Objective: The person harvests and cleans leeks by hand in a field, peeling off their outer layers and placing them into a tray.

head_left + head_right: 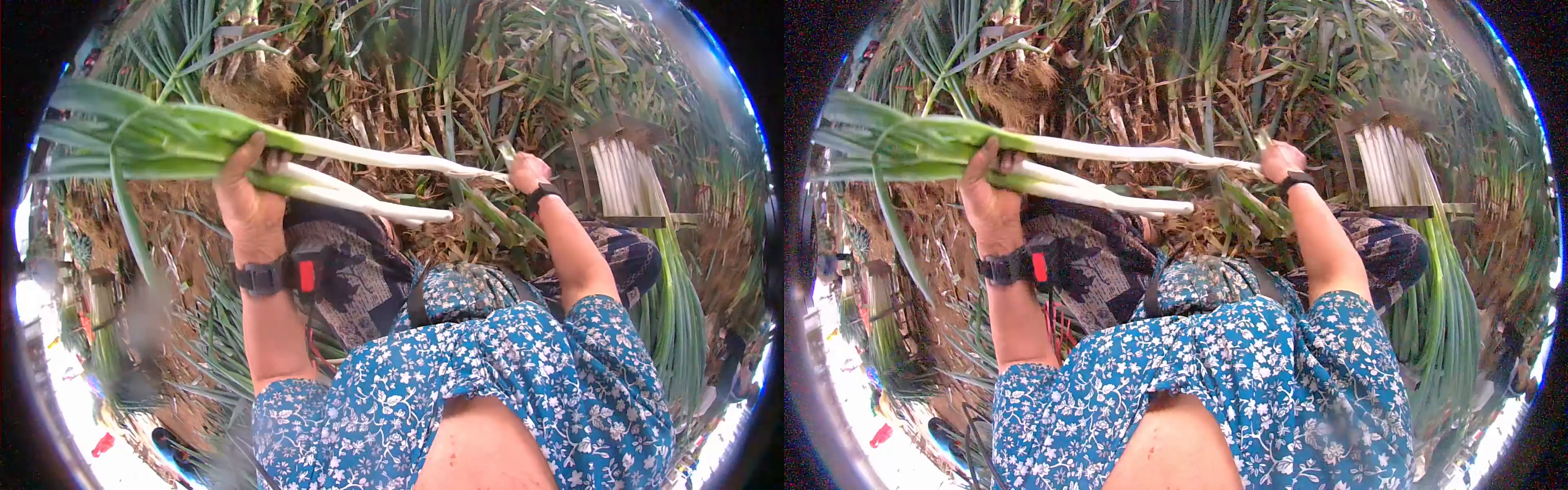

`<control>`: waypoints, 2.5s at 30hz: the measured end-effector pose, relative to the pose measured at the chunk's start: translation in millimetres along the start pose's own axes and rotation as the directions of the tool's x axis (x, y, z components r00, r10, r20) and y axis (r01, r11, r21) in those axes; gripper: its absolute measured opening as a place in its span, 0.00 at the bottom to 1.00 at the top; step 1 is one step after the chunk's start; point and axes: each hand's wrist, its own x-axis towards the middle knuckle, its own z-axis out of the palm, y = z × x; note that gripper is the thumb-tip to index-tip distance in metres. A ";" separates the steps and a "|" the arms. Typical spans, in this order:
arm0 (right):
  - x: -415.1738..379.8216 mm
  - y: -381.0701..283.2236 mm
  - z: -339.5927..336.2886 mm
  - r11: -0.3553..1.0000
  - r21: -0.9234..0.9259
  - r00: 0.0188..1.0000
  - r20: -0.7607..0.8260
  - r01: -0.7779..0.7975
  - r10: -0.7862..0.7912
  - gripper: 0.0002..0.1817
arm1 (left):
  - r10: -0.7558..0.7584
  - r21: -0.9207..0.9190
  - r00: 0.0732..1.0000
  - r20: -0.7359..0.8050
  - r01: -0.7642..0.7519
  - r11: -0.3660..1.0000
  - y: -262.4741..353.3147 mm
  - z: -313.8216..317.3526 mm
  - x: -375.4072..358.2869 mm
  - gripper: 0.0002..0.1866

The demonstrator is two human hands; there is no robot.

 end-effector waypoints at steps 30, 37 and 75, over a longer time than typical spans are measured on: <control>-46.5 -43.5 -45.6 0.340 0.728 0.590 -0.110 0.596 -0.800 0.13 | -0.151 -0.148 0.923 -0.354 0.105 0.983 -0.8 -48.6 29.3 0.14; -16.6 63.0 66.0 0.870 0.062 0.855 0.163 0.489 -0.492 0.13 | -0.078 -0.091 0.917 -0.390 0.046 0.995 10.3 -49.1 25.5 0.15; -73.7 -129.7 -48.8 0.071 0.625 0.505 -0.552 0.777 -0.663 0.28 | -0.295 -0.517 0.955 0.033 0.269 0.812 -63.7 49.3 21.6 0.11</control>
